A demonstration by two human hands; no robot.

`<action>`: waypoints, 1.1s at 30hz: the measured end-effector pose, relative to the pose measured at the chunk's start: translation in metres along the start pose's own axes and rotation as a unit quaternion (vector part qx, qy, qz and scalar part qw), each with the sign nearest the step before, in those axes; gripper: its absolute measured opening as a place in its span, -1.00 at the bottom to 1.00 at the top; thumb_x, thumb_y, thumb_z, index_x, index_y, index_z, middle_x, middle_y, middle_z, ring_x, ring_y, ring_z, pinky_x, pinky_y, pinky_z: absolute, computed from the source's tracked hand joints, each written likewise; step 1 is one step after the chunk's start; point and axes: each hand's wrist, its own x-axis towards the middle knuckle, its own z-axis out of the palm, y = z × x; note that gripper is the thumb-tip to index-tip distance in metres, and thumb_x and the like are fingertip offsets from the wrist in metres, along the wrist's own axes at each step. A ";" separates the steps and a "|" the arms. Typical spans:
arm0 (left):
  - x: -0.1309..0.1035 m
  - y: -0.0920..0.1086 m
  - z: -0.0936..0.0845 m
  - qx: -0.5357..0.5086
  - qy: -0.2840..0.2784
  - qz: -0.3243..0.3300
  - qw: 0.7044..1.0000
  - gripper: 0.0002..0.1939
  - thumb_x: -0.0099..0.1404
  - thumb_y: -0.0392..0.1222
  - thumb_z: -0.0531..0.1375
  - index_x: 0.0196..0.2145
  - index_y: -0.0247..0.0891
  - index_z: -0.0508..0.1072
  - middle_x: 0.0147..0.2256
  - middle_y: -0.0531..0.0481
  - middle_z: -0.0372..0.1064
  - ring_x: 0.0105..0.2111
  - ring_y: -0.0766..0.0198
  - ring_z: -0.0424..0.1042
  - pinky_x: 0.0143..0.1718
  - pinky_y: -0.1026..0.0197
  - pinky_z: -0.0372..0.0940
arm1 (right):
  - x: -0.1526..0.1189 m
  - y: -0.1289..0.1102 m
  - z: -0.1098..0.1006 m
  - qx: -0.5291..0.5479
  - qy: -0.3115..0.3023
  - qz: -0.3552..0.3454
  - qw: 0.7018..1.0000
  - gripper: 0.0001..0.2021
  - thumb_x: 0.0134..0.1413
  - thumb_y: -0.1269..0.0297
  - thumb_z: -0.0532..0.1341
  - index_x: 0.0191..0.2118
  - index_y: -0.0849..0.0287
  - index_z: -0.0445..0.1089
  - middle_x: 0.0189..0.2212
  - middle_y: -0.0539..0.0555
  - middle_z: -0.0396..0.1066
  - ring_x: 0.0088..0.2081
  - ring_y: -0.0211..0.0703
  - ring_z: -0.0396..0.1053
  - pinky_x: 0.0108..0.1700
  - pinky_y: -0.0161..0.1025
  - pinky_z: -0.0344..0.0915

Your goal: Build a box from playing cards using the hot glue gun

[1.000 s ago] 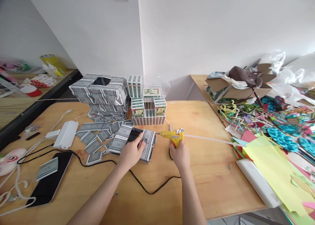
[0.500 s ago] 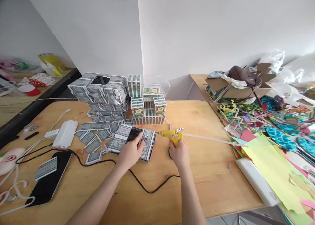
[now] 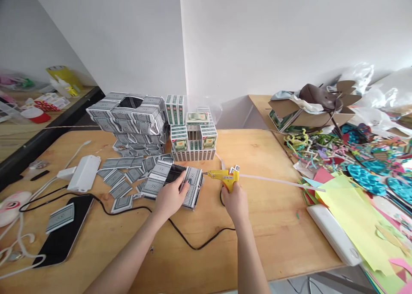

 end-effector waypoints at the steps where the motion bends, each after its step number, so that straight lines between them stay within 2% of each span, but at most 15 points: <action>1: 0.000 0.000 0.000 0.001 0.000 0.000 1.000 -0.51 0.32 0.00 -0.13 0.17 -0.13 0.12 -0.35 -0.11 0.49 -0.37 0.14 0.46 -0.43 0.24 0.18 | 0.000 0.000 0.000 0.001 -0.001 -0.002 1.000 -0.82 -0.03 0.13 0.06 -0.47 0.13 0.17 -0.52 0.11 0.35 -0.45 -0.10 0.33 -0.50 -0.30 0.09; 11: 0.001 -0.001 0.002 0.002 0.017 0.001 1.000 -0.52 0.31 -0.01 -0.12 0.15 -0.11 0.16 -0.39 -0.08 0.50 -0.39 0.13 0.47 -0.47 0.24 0.15 | -0.004 0.001 -0.001 -0.010 -0.005 -0.009 1.000 -0.85 -0.03 0.19 0.06 -0.49 0.12 0.13 -0.53 0.09 0.33 -0.46 -0.12 0.31 -0.48 -0.30 0.09; 33: 0.001 0.000 -0.002 -0.007 -0.012 -0.005 1.000 -0.51 0.32 -0.02 -0.11 0.17 -0.14 0.12 -0.34 -0.09 0.49 -0.35 0.16 0.47 -0.42 0.26 0.18 | -0.008 0.008 -0.001 -0.029 -0.003 -0.035 0.999 -0.84 -0.02 0.20 0.05 -0.47 0.18 0.22 -0.52 0.13 0.36 -0.47 -0.13 0.30 -0.49 -0.31 0.09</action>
